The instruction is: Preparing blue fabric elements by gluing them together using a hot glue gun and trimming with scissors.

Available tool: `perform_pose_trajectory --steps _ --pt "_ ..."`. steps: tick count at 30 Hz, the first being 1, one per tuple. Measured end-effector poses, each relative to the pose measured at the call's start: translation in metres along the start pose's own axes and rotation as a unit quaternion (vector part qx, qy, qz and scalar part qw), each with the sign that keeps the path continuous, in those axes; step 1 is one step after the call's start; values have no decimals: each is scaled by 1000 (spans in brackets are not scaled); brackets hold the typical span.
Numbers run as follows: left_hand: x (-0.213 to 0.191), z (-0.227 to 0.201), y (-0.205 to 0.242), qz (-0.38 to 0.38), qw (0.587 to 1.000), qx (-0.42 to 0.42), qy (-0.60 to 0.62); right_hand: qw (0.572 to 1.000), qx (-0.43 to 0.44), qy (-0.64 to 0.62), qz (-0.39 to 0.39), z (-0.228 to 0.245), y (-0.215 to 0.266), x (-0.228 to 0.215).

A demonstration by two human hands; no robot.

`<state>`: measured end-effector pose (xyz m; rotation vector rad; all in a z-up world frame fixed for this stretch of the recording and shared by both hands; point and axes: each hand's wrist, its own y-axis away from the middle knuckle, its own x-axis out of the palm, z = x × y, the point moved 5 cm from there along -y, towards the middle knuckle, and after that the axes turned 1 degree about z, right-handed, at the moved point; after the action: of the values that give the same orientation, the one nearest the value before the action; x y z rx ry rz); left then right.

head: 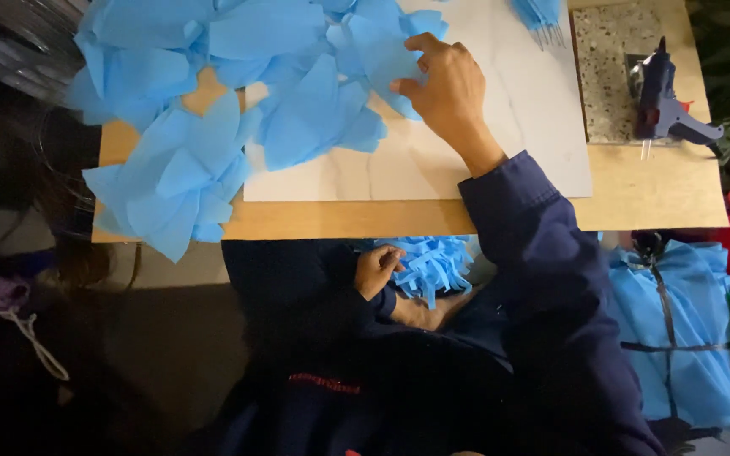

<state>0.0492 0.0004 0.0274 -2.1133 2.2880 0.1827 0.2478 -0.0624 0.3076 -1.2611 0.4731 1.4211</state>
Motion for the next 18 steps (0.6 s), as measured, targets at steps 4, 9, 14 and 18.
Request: perform_pose_trajectory --steps 4,9,14,18 --pt "0 -15 8 -42 986 100 -127 986 -66 -146 -39 13 7 -27" --pt "-21 -186 56 -87 876 444 -168 977 -179 -92 -70 48 61 -105" --pt "-34 -275 69 -156 774 588 -177 980 -177 -87 1 31 97 -115" --pt "-36 -338 42 -194 769 545 -273 957 -269 100 38 28 121 -100"
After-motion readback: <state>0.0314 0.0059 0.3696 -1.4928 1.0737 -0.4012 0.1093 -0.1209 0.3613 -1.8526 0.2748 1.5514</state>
